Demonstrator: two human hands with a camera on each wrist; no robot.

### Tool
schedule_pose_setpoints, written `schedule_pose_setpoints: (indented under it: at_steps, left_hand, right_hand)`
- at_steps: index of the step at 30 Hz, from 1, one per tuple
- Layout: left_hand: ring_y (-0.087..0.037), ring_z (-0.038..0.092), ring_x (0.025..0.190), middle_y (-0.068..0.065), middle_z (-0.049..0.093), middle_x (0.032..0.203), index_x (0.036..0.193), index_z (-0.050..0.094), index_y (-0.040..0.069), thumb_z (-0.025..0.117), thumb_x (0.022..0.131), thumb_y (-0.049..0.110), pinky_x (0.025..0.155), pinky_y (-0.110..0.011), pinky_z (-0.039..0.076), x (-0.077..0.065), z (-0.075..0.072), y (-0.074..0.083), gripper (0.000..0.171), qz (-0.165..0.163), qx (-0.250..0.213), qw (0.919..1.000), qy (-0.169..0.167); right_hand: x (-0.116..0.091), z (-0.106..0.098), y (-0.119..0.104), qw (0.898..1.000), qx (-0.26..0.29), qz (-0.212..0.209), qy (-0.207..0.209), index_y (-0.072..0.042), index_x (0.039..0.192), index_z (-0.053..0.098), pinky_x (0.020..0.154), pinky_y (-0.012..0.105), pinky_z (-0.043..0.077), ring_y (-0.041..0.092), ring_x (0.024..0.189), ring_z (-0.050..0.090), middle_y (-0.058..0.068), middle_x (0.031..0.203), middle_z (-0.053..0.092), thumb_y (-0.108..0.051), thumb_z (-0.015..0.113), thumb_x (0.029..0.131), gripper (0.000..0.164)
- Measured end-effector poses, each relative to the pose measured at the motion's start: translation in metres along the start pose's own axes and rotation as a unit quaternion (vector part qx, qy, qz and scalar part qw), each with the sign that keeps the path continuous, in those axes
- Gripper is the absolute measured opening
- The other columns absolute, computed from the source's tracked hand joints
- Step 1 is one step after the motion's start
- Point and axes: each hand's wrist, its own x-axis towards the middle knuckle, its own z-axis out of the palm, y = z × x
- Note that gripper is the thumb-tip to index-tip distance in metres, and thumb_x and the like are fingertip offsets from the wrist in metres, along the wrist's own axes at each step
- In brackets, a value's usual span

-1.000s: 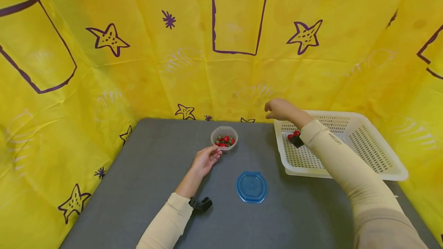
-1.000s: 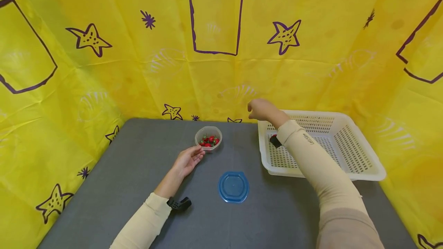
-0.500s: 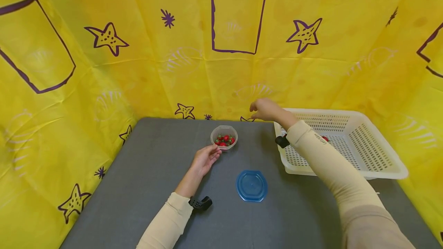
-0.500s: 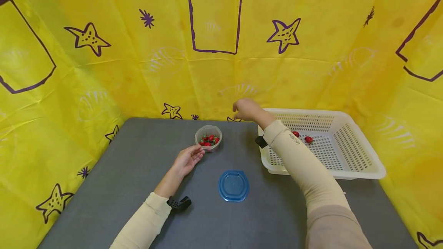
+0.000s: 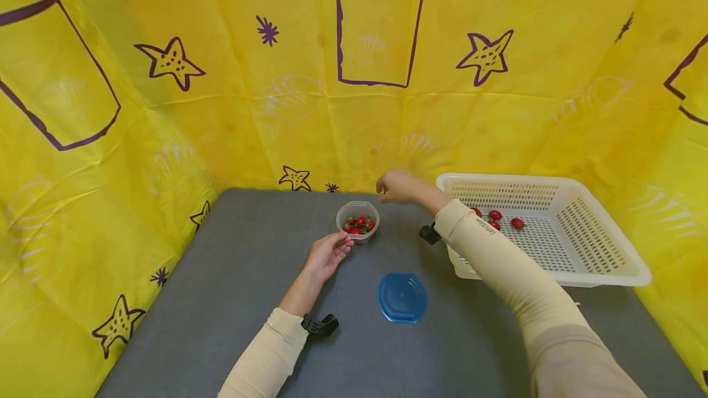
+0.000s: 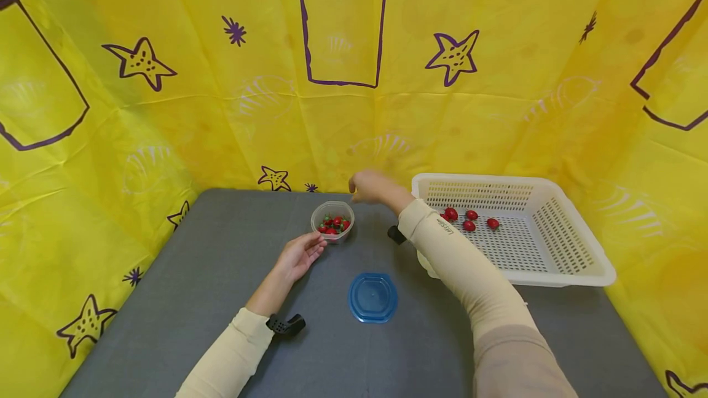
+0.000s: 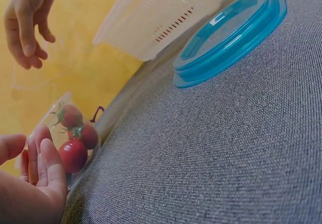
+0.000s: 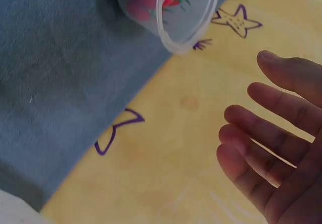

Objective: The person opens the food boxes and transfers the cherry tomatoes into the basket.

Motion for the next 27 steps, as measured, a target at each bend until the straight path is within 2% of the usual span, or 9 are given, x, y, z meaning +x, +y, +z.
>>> schedule_pose_setpoints:
  at_steps: [8, 16, 19, 22, 24, 27]
  left_hand:
    - [-0.009, 0.066, 0.068, 0.003, 0.067, 0.072, 0.085, 0.062, 0.007, 0.057, 0.096, 0.008, 0.069, -0.021, 0.054, 0.001, -0.002, -0.001, 0.013, -0.003, -0.002, 1.0000, -0.005]
    - [-0.009, 0.066, 0.068, 0.002, 0.067, 0.072, 0.084, 0.063, 0.007, 0.057, 0.096, 0.008, 0.068, -0.021, 0.055, 0.001, -0.004, -0.002, 0.013, -0.004, -0.004, 1.0000, -0.005]
    - [-0.009, 0.066, 0.069, 0.002, 0.067, 0.072, 0.084, 0.063, 0.008, 0.058, 0.096, 0.008, 0.068, -0.022, 0.054, 0.001, -0.003, -0.002, 0.013, -0.004, -0.002, 1.0000, -0.005]
    - [-0.009, 0.066, 0.069, 0.002, 0.067, 0.072, 0.083, 0.063, 0.008, 0.058, 0.096, 0.008, 0.069, -0.021, 0.054, 0.001, -0.002, -0.001, 0.014, -0.004, -0.005, 1.0000, -0.003]
    - [-0.009, 0.066, 0.069, 0.003, 0.067, 0.072, 0.082, 0.063, 0.009, 0.058, 0.096, 0.008, 0.069, -0.021, 0.054, 0.001, -0.002, -0.001, 0.015, -0.003, -0.006, 1.0000, -0.004]
    - [-0.009, 0.066, 0.068, 0.003, 0.067, 0.072, 0.083, 0.062, 0.008, 0.057, 0.096, 0.008, 0.068, -0.021, 0.054, 0.000, -0.002, 0.000, 0.015, -0.002, -0.007, 1.0000, -0.006]
  right_hand:
    - [0.013, 0.008, -0.014, 0.999, -0.004, 0.013, -0.031, 0.000, 0.105, 0.071, 0.090, 0.041, 0.052, 0.029, 0.097, 0.066, 0.013, 0.105, 0.072, -0.019, 0.071, 0.087, 0.026]
    - [0.024, 0.026, -0.029, 0.997, -0.012, 0.022, -0.069, -0.001, 0.111, 0.071, 0.091, 0.039, 0.053, 0.027, 0.102, 0.065, 0.012, 0.113, 0.071, -0.019, 0.069, 0.088, 0.029]
    - [0.025, 0.033, -0.032, 0.997, -0.008, 0.026, -0.070, -0.003, 0.104, 0.071, 0.080, 0.034, 0.054, 0.021, 0.089, 0.064, 0.010, 0.104, 0.071, -0.016, 0.068, 0.088, 0.021]
    - [0.027, 0.039, -0.034, 0.997, -0.009, 0.034, -0.073, -0.005, 0.093, 0.069, 0.065, 0.029, 0.047, 0.016, 0.073, 0.054, 0.007, 0.088, 0.066, -0.016, 0.068, 0.088, 0.012]
    - [0.028, 0.044, -0.035, 0.996, -0.022, 0.040, -0.072, -0.007, 0.089, 0.067, 0.061, 0.026, 0.042, 0.014, 0.069, 0.049, 0.004, 0.083, 0.062, -0.016, 0.068, 0.089, 0.009]
    - [0.030, 0.050, -0.036, 0.996, -0.045, 0.046, -0.064, -0.009, 0.085, 0.066, 0.059, 0.026, 0.042, 0.014, 0.068, 0.050, 0.001, 0.080, 0.061, -0.017, 0.069, 0.087, 0.008]
